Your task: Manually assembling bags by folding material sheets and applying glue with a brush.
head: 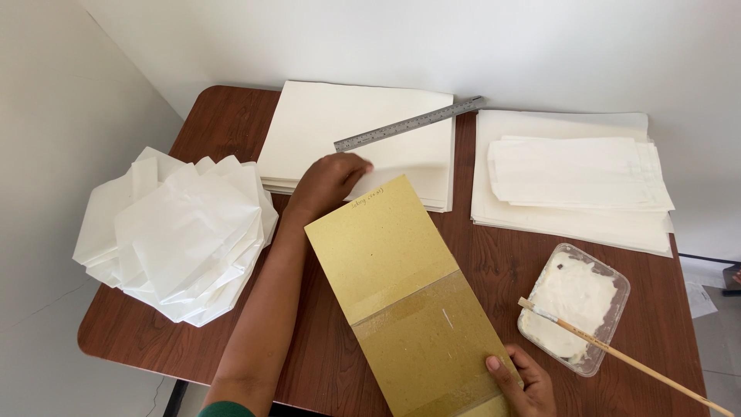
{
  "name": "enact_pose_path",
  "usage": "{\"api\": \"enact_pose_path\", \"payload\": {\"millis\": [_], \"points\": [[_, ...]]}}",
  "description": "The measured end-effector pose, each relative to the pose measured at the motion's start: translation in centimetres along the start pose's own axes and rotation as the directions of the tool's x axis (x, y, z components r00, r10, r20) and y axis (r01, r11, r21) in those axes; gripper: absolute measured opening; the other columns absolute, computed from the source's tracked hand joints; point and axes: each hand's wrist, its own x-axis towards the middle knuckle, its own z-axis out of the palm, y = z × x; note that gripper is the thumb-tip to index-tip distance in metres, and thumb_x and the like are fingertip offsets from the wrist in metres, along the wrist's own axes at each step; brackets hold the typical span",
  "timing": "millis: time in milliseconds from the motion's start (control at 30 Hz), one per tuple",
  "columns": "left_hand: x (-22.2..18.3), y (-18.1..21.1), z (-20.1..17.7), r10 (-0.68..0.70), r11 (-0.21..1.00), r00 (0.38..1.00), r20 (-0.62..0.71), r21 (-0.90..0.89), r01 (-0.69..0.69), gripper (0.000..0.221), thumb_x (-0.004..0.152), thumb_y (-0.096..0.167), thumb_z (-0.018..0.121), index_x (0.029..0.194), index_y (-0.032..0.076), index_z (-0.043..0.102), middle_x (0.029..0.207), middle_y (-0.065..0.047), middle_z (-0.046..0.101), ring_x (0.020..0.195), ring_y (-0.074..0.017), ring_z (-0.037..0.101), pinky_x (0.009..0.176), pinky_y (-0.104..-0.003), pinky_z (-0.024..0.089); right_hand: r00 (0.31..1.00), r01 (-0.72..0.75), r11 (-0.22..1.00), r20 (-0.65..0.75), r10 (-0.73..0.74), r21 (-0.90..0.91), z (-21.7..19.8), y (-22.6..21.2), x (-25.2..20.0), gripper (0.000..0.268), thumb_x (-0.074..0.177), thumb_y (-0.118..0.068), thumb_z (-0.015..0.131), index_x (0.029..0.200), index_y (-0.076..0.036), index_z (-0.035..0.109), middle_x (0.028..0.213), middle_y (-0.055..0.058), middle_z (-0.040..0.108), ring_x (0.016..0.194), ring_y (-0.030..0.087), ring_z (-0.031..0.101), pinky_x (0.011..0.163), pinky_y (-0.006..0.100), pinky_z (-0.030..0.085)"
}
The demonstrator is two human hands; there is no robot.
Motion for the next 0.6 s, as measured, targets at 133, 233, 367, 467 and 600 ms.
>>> {"api": "enact_pose_path", "payload": {"millis": [133, 233, 367, 467, 600], "points": [[1.3, -0.9, 0.5, 0.192, 0.968, 0.943, -0.273, 0.213, -0.136, 0.021, 0.106, 0.020, 0.054, 0.099, 0.007, 0.069, 0.096, -0.003, 0.074, 0.081, -0.0246, 0.066, 0.066, -0.038, 0.048, 1.000, -0.003, 0.999, -0.024, 0.004, 0.046, 0.2, -0.1, 0.0, 0.022, 0.087, -0.021, 0.077, 0.084, 0.001, 0.073, 0.069, 0.006, 0.061, 0.058, 0.016, 0.053, 0.053, 0.028, 0.037], [2.3, -1.7, 0.5, 0.165, 0.973, 0.944, -0.286, 0.205, -0.108, 0.015, 0.101, 0.021, 0.062, 0.097, 0.012, 0.074, 0.097, 0.002, 0.077, 0.080, -0.0199, 0.069, 0.065, -0.036, 0.049, 1.000, 0.005, 0.999, -0.023, -0.004, 0.046, -0.2, 0.7, 0.3, 0.022, 0.087, -0.021, 0.076, 0.085, 0.001, 0.074, 0.070, 0.006, 0.062, 0.059, 0.016, 0.053, 0.054, 0.028, 0.037], [2.2, -0.4, -0.9, 0.024, 1.000, 0.971, -0.237, 0.017, -0.021, 0.008, 0.091, 0.018, 0.073, 0.086, 0.023, 0.075, 0.088, 0.012, 0.077, 0.075, -0.0073, 0.067, 0.069, -0.028, 0.049, 0.998, -0.047, 0.997, -0.045, 0.050, 0.057, 0.3, -0.7, -0.4, 0.021, 0.087, -0.019, 0.077, 0.087, 0.002, 0.075, 0.069, 0.007, 0.062, 0.058, 0.018, 0.053, 0.054, 0.029, 0.037], [2.2, 1.4, -2.4, -0.192, 0.979, 0.977, -0.092, -0.082, 0.185, 0.005, 0.086, 0.020, 0.078, 0.081, 0.023, 0.079, 0.084, 0.011, 0.077, 0.076, -0.0087, 0.060, 0.070, -0.027, 0.046, 1.000, -0.001, 0.998, -0.009, 0.001, 0.066, -0.1, 0.1, -0.1, 0.020, 0.089, -0.021, 0.076, 0.083, -0.002, 0.071, 0.067, 0.002, 0.056, 0.057, 0.013, 0.048, 0.053, 0.027, 0.034], [2.3, 2.2, -2.9, -0.297, 0.942, 0.953, 0.064, -0.142, 0.304, 0.007, 0.081, 0.016, 0.081, 0.077, 0.021, 0.081, 0.078, 0.009, 0.076, 0.069, -0.0054, 0.053, 0.064, -0.026, 0.039, 1.000, -0.003, 0.998, -0.026, 0.004, 0.062, -0.1, 0.4, 0.1, 0.019, 0.088, -0.019, 0.076, 0.084, -0.001, 0.072, 0.072, 0.005, 0.063, 0.062, 0.016, 0.055, 0.055, 0.029, 0.039]]}}
